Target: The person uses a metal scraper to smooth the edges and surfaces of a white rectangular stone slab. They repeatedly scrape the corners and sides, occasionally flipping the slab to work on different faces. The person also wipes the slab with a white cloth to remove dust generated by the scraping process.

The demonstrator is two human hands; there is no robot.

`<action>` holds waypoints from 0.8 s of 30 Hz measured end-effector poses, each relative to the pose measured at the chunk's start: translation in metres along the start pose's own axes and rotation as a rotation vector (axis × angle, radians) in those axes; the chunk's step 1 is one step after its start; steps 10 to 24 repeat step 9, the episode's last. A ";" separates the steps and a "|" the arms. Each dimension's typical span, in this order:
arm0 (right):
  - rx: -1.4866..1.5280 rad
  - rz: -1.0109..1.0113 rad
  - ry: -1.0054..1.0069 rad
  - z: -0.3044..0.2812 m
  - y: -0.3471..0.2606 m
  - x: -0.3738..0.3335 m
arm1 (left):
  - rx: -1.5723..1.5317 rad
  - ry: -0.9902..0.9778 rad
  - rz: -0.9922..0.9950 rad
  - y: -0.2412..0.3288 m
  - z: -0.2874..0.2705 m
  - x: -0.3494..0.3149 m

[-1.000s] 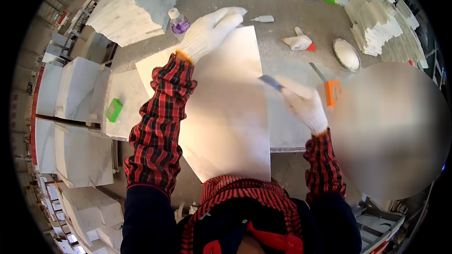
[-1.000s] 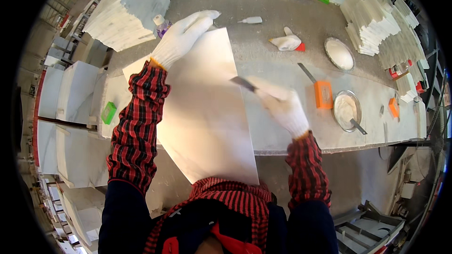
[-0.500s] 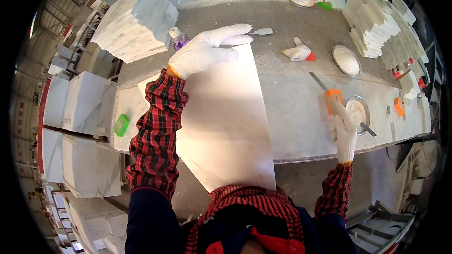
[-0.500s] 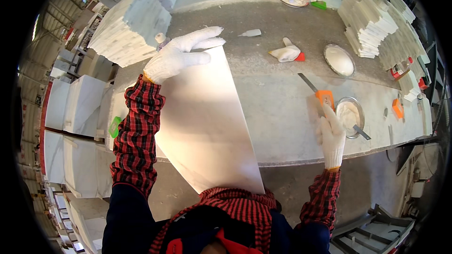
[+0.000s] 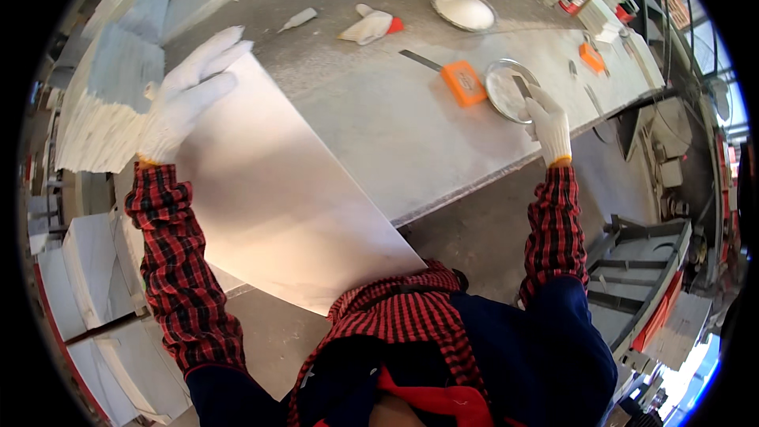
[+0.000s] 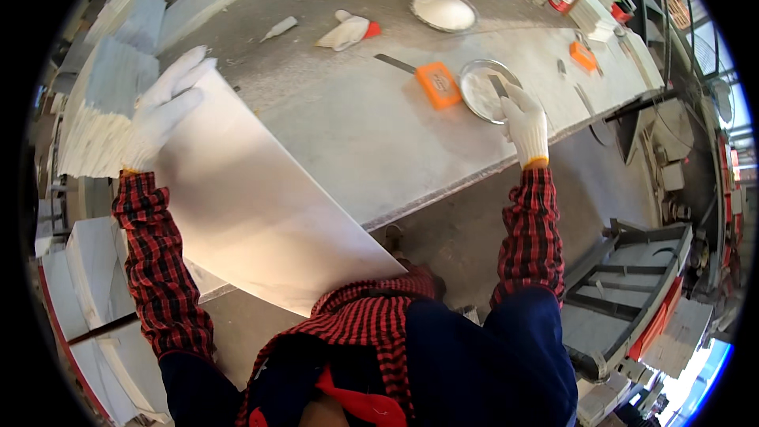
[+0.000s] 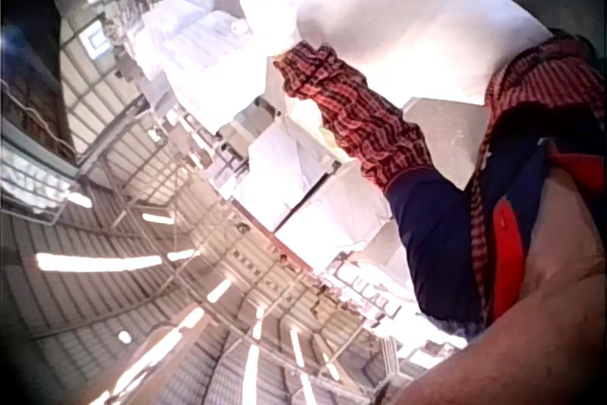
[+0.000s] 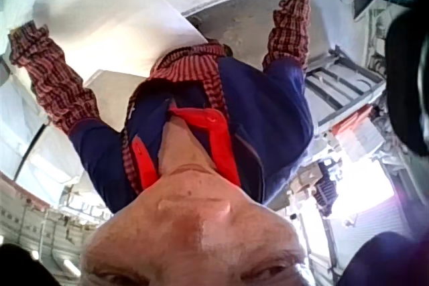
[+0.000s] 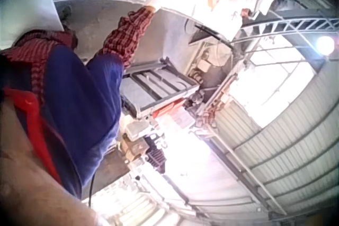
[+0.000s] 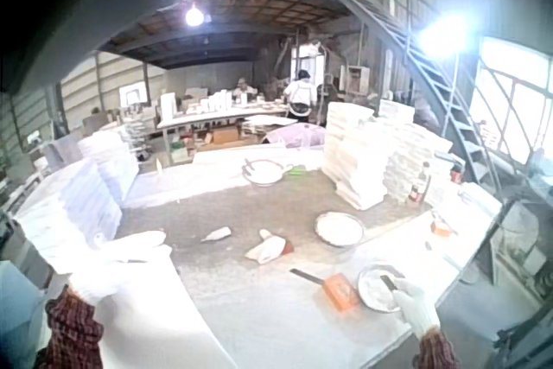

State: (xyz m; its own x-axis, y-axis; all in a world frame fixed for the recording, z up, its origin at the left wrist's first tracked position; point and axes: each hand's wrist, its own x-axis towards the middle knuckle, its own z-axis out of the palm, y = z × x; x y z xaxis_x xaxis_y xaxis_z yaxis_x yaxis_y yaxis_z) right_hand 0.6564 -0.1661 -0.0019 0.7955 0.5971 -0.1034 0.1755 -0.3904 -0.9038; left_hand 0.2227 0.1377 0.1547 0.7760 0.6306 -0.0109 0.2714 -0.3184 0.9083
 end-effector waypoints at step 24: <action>-0.404 -0.117 0.012 0.002 0.042 0.052 | 0.008 -0.030 -0.030 -0.005 -0.001 0.005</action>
